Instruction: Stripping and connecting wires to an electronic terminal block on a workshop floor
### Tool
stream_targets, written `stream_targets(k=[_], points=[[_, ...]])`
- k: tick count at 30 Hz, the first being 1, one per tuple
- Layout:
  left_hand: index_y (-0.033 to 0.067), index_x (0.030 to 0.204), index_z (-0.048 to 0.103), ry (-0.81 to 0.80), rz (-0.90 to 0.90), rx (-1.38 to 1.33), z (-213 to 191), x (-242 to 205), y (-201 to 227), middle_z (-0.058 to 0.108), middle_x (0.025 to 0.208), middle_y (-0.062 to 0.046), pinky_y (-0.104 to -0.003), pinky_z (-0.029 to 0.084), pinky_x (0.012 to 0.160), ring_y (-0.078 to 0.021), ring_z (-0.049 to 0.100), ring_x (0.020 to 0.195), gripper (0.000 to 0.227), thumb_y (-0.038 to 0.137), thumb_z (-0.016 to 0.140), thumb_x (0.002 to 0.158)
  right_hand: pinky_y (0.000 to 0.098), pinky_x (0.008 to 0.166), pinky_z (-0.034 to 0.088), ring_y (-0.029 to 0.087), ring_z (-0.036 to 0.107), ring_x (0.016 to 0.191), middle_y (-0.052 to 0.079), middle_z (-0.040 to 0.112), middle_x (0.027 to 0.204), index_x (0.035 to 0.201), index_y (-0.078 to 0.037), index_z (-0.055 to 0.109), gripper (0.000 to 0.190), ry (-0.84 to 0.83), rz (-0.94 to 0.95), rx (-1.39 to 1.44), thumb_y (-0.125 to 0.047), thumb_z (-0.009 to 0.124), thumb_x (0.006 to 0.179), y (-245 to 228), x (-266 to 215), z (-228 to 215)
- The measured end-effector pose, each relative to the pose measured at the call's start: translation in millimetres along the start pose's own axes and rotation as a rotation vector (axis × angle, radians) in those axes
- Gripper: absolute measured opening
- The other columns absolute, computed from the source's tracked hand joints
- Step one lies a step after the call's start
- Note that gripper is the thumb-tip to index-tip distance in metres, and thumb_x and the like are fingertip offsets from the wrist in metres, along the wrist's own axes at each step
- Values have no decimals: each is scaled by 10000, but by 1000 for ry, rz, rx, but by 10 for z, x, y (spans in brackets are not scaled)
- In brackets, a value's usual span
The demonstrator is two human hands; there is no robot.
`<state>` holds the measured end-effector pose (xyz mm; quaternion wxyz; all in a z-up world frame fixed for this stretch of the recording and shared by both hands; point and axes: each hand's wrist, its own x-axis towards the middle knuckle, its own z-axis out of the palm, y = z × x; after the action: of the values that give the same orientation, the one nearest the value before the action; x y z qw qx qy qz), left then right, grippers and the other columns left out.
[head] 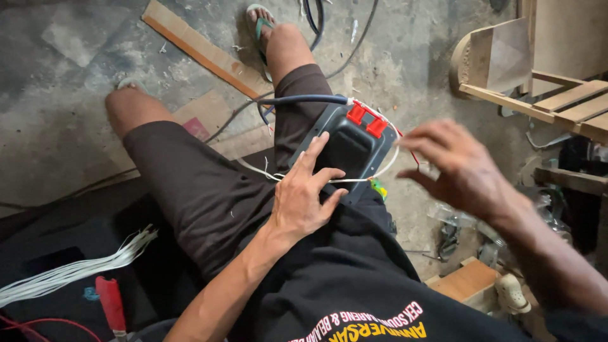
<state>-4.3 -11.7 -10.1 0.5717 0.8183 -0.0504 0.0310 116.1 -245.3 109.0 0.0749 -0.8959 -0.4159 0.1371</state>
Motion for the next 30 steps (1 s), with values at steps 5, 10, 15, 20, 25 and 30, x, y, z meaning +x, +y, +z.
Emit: stream_targets(k=[5, 10, 15, 20, 25, 30], points=[[147, 1046, 731, 15, 41, 38, 112, -57, -133, 428, 1594, -162, -513, 411, 1173, -380, 464, 1457, 263, 258, 824, 826, 444, 995, 506, 281, 651, 1052, 56, 649, 1016, 1117, -138, 690, 217, 91, -249, -170, -208, 720, 914, -263, 53, 335], [147, 1032, 734, 31, 31, 28, 128, -55, -139, 443, 1587, -153, -496, 413, 1175, -370, 474, 1451, 267, 245, 840, 808, 452, 961, 519, 291, 624, 887, 71, 579, 861, 947, -104, 658, 94, 136, -372, -214, -114, 569, 977, -253, 165, 455], [147, 1033, 737, 31, 25, 23, 134, -60, -129, 447, 1587, -151, -483, 406, 1182, -364, 472, 1454, 261, 265, 830, 819, 453, 981, 508, 271, 630, 908, 67, 570, 855, 908, -100, 662, 181, 164, -404, -244, -83, 502, 991, -257, 186, 438], [147, 1029, 741, 14, 9, 23, 124, -58, -128, 451, 1582, -169, -480, 398, 1182, -382, 469, 1445, 252, 268, 822, 824, 468, 979, 495, 288, 608, 826, 76, 536, 776, 865, -69, 629, 248, 149, -421, -189, -77, 420, 998, -242, 209, 493], [122, 976, 731, 19, 43, 18, 117, -62, -118, 454, 1573, -203, -492, 365, 1199, -415, 451, 1449, 228, 246, 827, 809, 499, 892, 518, 343, 599, 849, 119, 561, 849, 1033, -35, 642, 255, 152, -429, 24, -122, 403, 1012, 38, 7, 923], [45, 978, 738, 32, 26, 4, -26, -18, 40, 449, 1552, -270, -400, 453, 1087, -415, 507, 1397, 259, 154, 790, 749, 368, 666, 467, 239, 539, 752, 39, 556, 869, 885, -129, 568, 93, -3, -379, 142, -183, 624, 835, 26, 168, 796]])
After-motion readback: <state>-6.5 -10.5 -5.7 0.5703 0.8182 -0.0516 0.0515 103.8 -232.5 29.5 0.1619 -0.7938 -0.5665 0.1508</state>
